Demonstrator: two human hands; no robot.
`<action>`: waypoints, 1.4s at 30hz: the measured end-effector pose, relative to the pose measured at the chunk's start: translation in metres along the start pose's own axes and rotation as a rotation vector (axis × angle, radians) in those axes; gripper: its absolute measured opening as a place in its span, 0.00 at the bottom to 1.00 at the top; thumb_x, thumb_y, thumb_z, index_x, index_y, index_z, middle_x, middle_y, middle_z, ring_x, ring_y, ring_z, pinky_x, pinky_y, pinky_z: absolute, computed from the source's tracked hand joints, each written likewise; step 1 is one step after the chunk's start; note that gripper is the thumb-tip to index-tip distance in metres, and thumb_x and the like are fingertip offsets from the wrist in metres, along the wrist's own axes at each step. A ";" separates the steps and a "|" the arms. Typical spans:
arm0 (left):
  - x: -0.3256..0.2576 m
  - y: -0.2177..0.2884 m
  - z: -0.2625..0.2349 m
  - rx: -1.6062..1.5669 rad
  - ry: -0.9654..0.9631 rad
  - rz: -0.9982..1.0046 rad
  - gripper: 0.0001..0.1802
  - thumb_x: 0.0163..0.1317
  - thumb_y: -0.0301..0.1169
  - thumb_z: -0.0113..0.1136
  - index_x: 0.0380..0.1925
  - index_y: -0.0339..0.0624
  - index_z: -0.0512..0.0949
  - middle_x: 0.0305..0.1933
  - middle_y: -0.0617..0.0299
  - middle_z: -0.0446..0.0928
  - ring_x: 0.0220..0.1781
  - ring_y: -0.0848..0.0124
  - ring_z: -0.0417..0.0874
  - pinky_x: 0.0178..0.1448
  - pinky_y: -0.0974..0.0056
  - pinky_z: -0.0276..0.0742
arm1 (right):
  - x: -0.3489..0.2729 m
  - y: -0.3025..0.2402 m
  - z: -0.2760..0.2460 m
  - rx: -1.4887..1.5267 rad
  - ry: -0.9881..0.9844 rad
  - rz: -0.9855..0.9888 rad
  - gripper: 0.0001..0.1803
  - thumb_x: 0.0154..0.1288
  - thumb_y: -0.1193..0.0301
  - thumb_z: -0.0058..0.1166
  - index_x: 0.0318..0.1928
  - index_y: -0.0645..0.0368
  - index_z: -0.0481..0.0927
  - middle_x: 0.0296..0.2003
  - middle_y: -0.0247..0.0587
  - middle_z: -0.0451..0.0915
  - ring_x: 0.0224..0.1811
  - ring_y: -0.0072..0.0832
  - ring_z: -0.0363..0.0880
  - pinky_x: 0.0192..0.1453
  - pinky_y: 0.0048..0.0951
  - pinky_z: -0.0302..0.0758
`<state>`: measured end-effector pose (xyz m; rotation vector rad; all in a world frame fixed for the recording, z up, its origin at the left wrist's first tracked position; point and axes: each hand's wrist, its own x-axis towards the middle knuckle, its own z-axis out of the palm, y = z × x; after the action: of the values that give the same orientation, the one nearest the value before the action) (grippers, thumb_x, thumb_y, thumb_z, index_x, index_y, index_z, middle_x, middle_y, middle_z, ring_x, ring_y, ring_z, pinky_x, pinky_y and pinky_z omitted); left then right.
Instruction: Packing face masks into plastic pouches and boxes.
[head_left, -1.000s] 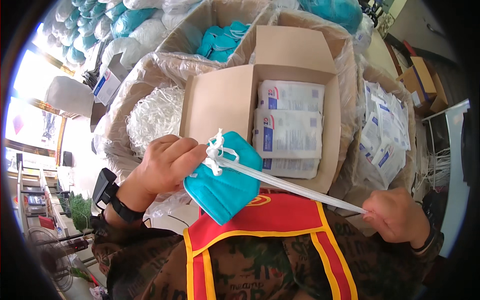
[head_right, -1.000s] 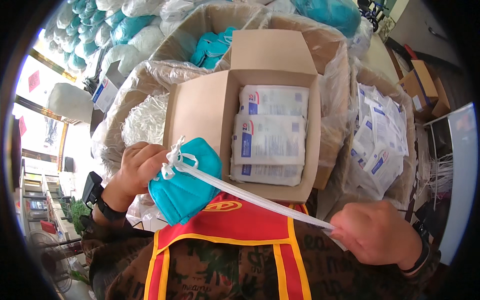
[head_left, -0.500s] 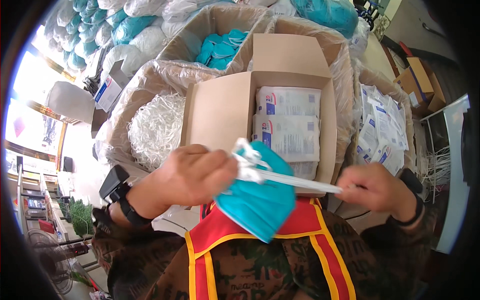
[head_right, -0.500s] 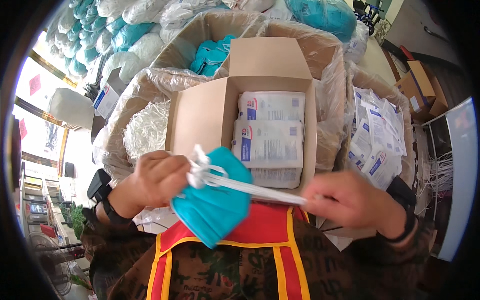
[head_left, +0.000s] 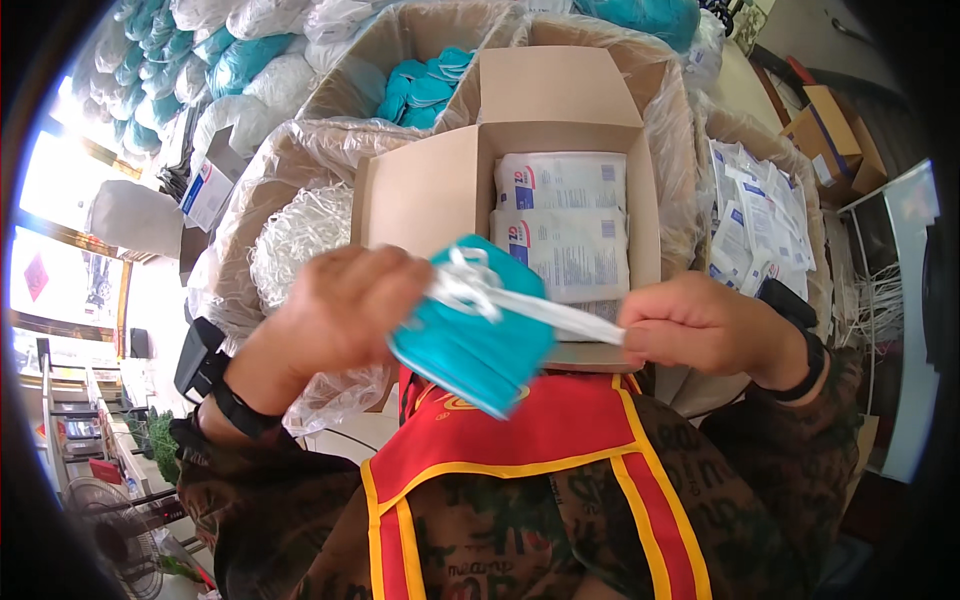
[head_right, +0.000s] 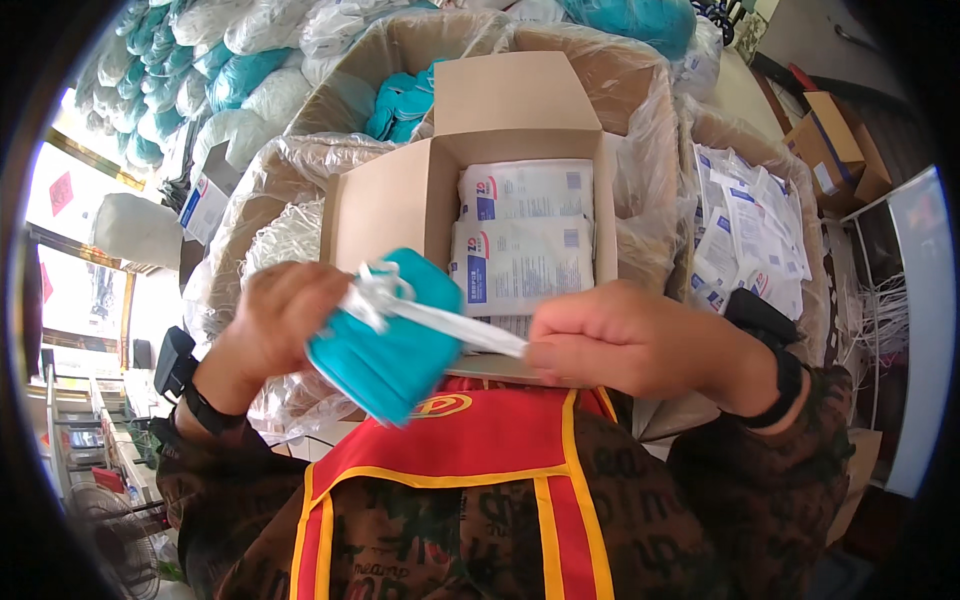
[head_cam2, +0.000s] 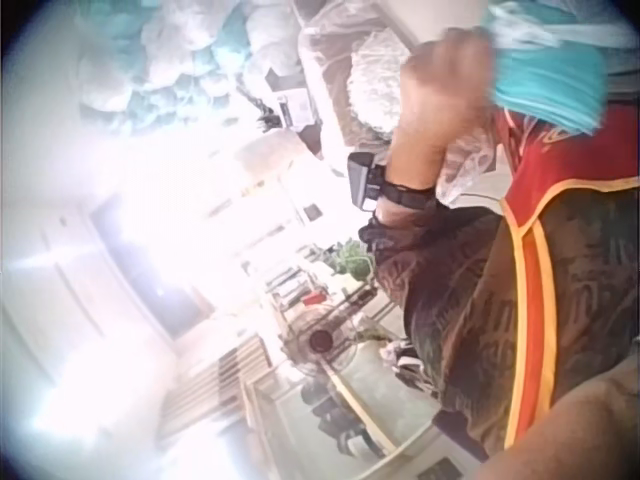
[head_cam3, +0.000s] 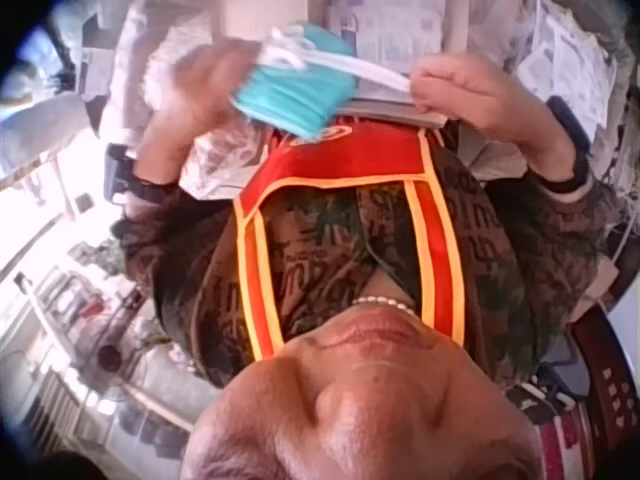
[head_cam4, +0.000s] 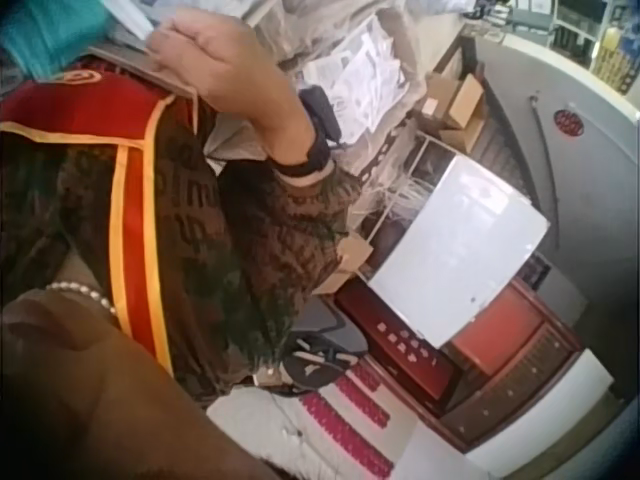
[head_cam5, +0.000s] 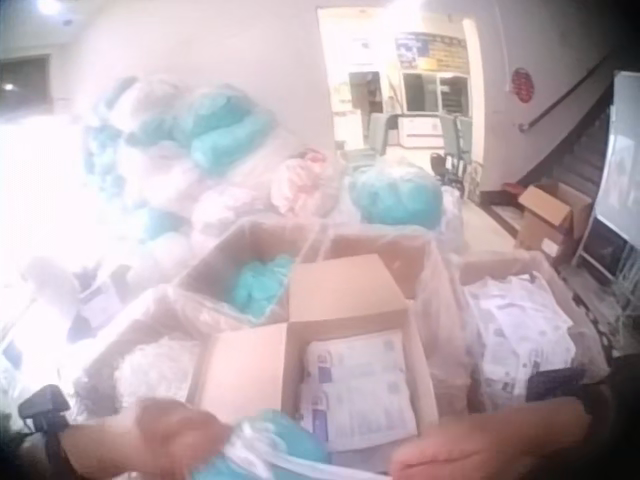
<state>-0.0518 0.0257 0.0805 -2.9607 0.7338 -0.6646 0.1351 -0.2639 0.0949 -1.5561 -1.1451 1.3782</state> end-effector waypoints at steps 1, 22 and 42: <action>-0.011 -0.011 0.001 -0.024 -0.004 -0.071 0.23 0.41 0.35 0.67 0.40 0.39 0.77 0.33 0.58 0.77 0.29 0.62 0.83 0.32 0.61 0.80 | -0.012 0.005 0.000 -0.038 0.054 -0.010 0.10 0.73 0.68 0.51 0.35 0.61 0.78 0.27 0.29 0.78 0.28 0.16 0.72 0.33 0.22 0.69; -0.023 -0.026 0.023 -1.515 1.210 -0.922 0.18 0.71 0.39 0.55 0.54 0.41 0.75 0.43 0.58 0.81 0.30 0.70 0.80 0.28 0.69 0.75 | 0.016 0.047 0.014 0.784 0.269 -0.364 0.19 0.76 0.60 0.44 0.30 0.60 0.71 0.24 0.36 0.71 0.17 0.16 0.62 0.17 0.17 0.55; 0.076 0.014 0.020 -2.026 1.085 -0.579 0.17 0.72 0.41 0.54 0.44 0.35 0.76 0.34 0.48 0.82 0.16 0.76 0.76 0.19 0.76 0.71 | 0.097 0.030 0.036 0.668 0.095 -0.174 0.29 0.72 0.42 0.46 0.35 0.57 0.79 0.24 0.25 0.70 0.24 0.12 0.63 0.25 0.16 0.57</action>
<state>0.0106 -0.0229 0.0914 -3.9403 0.5625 -3.5897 0.1058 -0.1822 0.0307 -1.0024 -0.6409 1.3624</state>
